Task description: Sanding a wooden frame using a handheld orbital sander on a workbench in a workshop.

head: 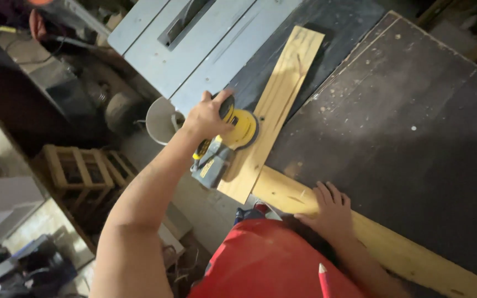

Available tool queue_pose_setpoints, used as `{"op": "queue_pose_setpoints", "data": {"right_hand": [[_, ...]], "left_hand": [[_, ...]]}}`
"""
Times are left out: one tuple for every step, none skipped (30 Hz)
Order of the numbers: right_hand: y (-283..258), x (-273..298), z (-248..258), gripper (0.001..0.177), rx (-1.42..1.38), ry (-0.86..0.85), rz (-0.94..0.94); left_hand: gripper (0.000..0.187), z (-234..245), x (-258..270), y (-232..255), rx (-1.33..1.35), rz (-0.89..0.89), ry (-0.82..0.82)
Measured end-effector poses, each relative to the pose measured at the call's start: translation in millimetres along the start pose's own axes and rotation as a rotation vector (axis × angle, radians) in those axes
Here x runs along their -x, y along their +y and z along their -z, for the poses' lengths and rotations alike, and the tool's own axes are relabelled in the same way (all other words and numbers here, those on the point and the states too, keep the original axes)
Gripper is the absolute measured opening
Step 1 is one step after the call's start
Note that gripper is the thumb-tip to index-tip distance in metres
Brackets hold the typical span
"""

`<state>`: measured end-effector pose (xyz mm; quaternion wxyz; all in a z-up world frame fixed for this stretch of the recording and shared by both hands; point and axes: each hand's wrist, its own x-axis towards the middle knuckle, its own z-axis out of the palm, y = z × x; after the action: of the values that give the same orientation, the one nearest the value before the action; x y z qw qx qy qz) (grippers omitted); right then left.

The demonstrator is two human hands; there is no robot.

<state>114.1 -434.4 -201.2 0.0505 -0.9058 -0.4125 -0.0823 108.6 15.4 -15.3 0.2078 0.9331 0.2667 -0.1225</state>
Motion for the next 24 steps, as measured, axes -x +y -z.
{"op": "queue_pose_setpoints", "data": {"right_hand": [[1, 1, -5, 0.102, 0.006, 0.002, -0.011], [1, 2, -10, 0.105, 0.007, 0.009, -0.010], [2, 2, -15, 0.110, 0.008, 0.015, -0.008], [3, 0, -6, 0.110, 0.014, 0.016, -0.019], [4, -3, 2, 0.105, -0.015, -0.064, 0.011], [4, -5, 11, 0.100, -0.047, -0.148, 0.042], [3, -4, 10, 0.100, -0.043, -0.150, 0.031], [4, -3, 9, 0.101, -0.066, -0.227, 0.005], [4, -3, 8, 0.101, -0.090, -0.304, -0.022], [3, -5, 10, 0.101, -0.085, -0.304, -0.033], [3, -6, 11, 0.104, -0.101, -0.391, -0.043], [3, -8, 12, 0.107, -0.116, -0.477, -0.053], [6, -4, 5, 0.107, -0.112, -0.475, -0.062], [8, 0, -2, 0.108, -0.112, -0.480, -0.050], [11, 4, -8, 0.110, -0.113, -0.485, -0.038], [12, 7, -15, 0.110, -0.109, -0.484, -0.048], [13, 10, -23, 0.113, -0.058, -0.463, -0.018], [14, 15, -29, 0.117, -0.008, -0.445, 0.015], [14, 16, -28, 0.117, -0.003, -0.447, 0.007], [13, 18, -28, 0.112, -0.009, -0.320, 0.031], [12, 20, -28, 0.108, -0.013, -0.192, 0.053], [12, 17, -23, 0.108, -0.011, -0.192, 0.049], [11, 14, -18, 0.107, -0.016, -0.174, 0.060], [10, 12, -14, 0.107, -0.022, -0.157, 0.068]], "left_hand": [[0.102, 2, -20, 3, -0.002, -0.013, -0.001], [0.103, 2, -39, 6, -0.007, -0.017, 0.014], [0.104, 3, -59, 10, -0.013, -0.020, 0.030], [0.104, 21, -65, 27, -0.013, -0.033, 0.028], [0.098, 39, -71, 45, -0.003, -0.019, -0.048], [0.093, 55, -75, 62, 0.008, -0.005, -0.127], [0.093, 59, -88, 68, 0.007, -0.015, -0.133], [0.091, 63, -101, 74, -0.014, -0.023, -0.133], [0.090, 67, -115, 81, -0.035, -0.031, -0.132], [0.090, 72, -125, 89, -0.035, -0.042, -0.136], [0.089, 78, -135, 97, -0.026, -0.030, -0.134], [0.087, 83, -145, 105, -0.017, -0.018, -0.129], [0.087, 83, -160, 109, -0.017, -0.029, -0.131], [0.084, 83, -174, 113, -0.036, -0.030, -0.110], [0.081, 82, -189, 118, -0.054, -0.032, -0.090], [0.081, 82, -200, 126, -0.054, -0.042, -0.091], [0.079, 81, -211, 133, -0.093, -0.041, -0.057], [0.077, 79, -220, 140, -0.130, -0.037, -0.025], [0.077, 80, -226, 149, -0.128, -0.046, -0.027], [0.076, 81, -232, 157, -0.173, -0.040, -0.047], [0.075, 81, -237, 166, -0.219, -0.035, -0.067], [0.075, 74, -247, 168, -0.219, -0.039, -0.067], [0.072, 66, -256, 171, -0.254, -0.067, -0.009], [0.069, 58, -265, 174, -0.289, -0.097, 0.049]]}}
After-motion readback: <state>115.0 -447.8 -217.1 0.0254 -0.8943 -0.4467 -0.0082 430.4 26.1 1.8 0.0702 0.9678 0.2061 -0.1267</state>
